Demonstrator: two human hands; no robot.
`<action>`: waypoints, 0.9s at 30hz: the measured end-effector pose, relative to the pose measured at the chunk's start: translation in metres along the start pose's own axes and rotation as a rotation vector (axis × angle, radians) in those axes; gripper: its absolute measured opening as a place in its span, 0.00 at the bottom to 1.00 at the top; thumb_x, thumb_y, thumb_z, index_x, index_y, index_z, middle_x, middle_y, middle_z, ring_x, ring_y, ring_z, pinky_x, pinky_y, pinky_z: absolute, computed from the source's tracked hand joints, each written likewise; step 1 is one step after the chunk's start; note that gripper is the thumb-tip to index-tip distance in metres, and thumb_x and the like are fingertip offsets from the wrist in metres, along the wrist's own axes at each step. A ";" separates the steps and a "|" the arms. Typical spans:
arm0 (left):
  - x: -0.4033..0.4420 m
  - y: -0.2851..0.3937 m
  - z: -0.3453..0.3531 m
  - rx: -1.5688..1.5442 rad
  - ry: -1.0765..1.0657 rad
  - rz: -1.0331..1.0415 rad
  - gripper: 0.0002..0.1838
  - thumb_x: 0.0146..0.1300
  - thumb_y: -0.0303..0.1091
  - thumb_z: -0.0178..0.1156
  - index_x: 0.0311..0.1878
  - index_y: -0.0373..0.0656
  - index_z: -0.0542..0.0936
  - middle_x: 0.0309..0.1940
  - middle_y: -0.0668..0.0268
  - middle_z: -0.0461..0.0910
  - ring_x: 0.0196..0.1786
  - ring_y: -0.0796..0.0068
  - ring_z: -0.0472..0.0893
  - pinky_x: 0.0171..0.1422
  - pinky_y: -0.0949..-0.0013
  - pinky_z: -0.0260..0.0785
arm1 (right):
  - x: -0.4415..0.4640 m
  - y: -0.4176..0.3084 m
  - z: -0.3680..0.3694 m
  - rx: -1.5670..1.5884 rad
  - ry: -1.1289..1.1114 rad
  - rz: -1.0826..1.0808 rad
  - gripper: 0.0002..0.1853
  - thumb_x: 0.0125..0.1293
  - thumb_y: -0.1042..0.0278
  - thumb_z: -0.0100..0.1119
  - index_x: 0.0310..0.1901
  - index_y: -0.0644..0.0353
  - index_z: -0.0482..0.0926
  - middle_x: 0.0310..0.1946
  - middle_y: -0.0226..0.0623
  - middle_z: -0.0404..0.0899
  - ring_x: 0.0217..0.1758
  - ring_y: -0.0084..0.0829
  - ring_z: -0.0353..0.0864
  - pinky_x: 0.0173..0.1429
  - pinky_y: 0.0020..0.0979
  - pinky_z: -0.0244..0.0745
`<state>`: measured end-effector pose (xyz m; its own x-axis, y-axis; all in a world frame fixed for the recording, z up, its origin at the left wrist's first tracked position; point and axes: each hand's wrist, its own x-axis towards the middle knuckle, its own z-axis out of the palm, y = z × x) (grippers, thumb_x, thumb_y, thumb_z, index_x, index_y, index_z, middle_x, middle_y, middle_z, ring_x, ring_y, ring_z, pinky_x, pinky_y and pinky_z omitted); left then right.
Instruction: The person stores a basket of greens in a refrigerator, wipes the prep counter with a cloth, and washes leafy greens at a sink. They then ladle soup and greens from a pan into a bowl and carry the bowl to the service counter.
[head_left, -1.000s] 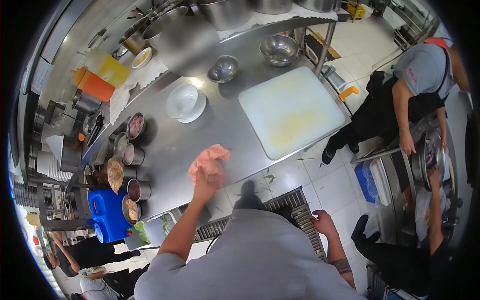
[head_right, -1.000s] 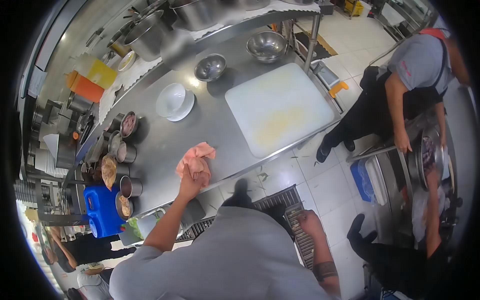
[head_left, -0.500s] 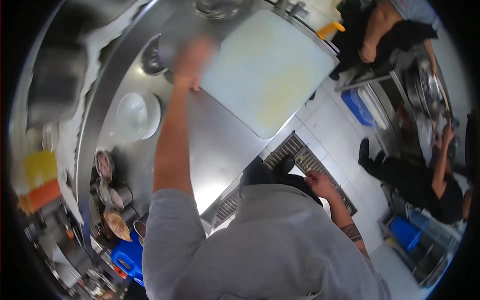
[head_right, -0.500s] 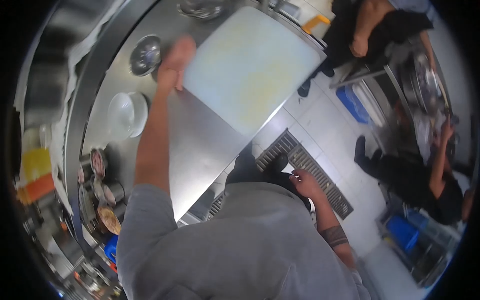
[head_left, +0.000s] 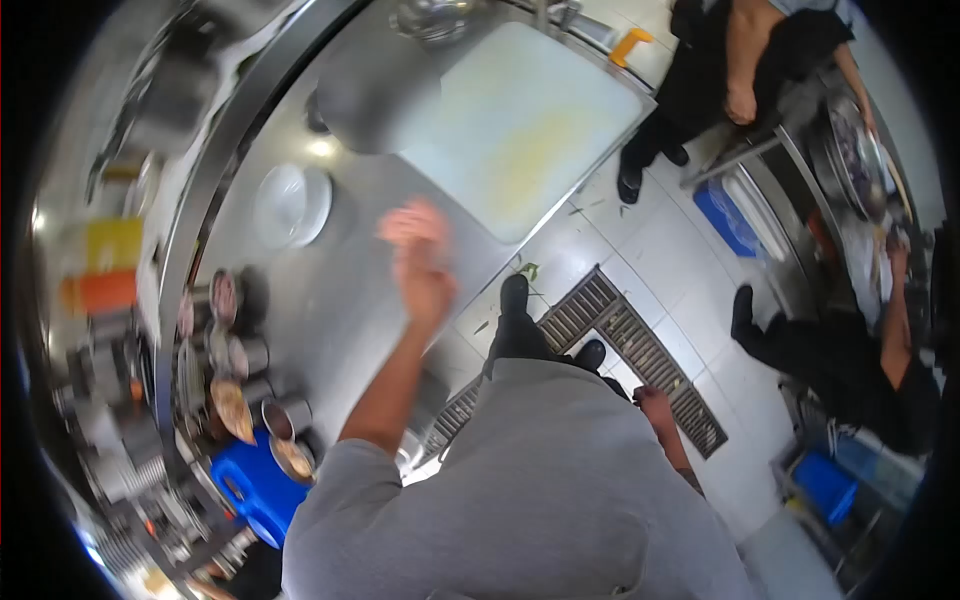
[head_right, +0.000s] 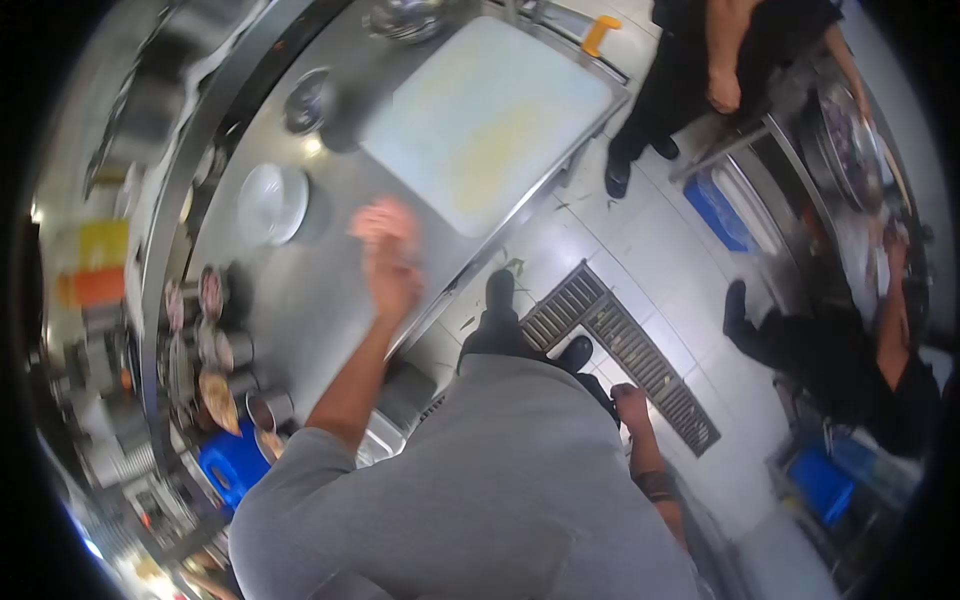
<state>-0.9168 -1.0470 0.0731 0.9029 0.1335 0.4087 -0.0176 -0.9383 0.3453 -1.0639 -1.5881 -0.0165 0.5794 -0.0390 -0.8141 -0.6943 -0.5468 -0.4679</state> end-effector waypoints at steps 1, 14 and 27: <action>-0.032 0.025 0.019 0.001 -0.040 0.028 0.24 0.68 0.29 0.55 0.67 0.40 0.76 0.57 0.56 0.81 0.54 0.53 0.81 0.61 0.49 0.73 | -0.001 0.006 -0.005 -0.026 0.007 -0.012 0.15 0.69 0.63 0.57 0.41 0.68 0.86 0.37 0.44 0.88 0.37 0.29 0.87 0.41 0.33 0.80; -0.134 0.114 -0.223 -0.083 -0.065 -0.834 0.26 0.61 0.22 0.64 0.64 0.44 0.78 0.54 0.53 0.84 0.55 0.48 0.84 0.58 0.53 0.78 | 0.053 0.133 -0.121 0.247 -0.126 0.227 0.06 0.71 0.69 0.52 0.34 0.55 0.75 0.25 0.35 0.77 0.20 0.28 0.75 0.20 0.29 0.66; -0.157 -0.084 -0.239 0.393 -0.032 -0.801 0.21 0.65 0.38 0.59 0.60 0.45 0.81 0.59 0.52 0.81 0.63 0.46 0.79 0.66 0.50 0.72 | 0.023 0.084 -0.073 -0.324 -0.221 -0.514 0.07 0.70 0.69 0.51 0.32 0.55 0.72 0.22 0.30 0.70 0.18 0.24 0.67 0.18 0.29 0.59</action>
<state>-1.1600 -0.9131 0.1821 0.5925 0.7928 0.1428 0.7672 -0.6094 0.2001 -1.0778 -1.6963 -0.0498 0.6783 0.4491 -0.5816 -0.1672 -0.6764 -0.7173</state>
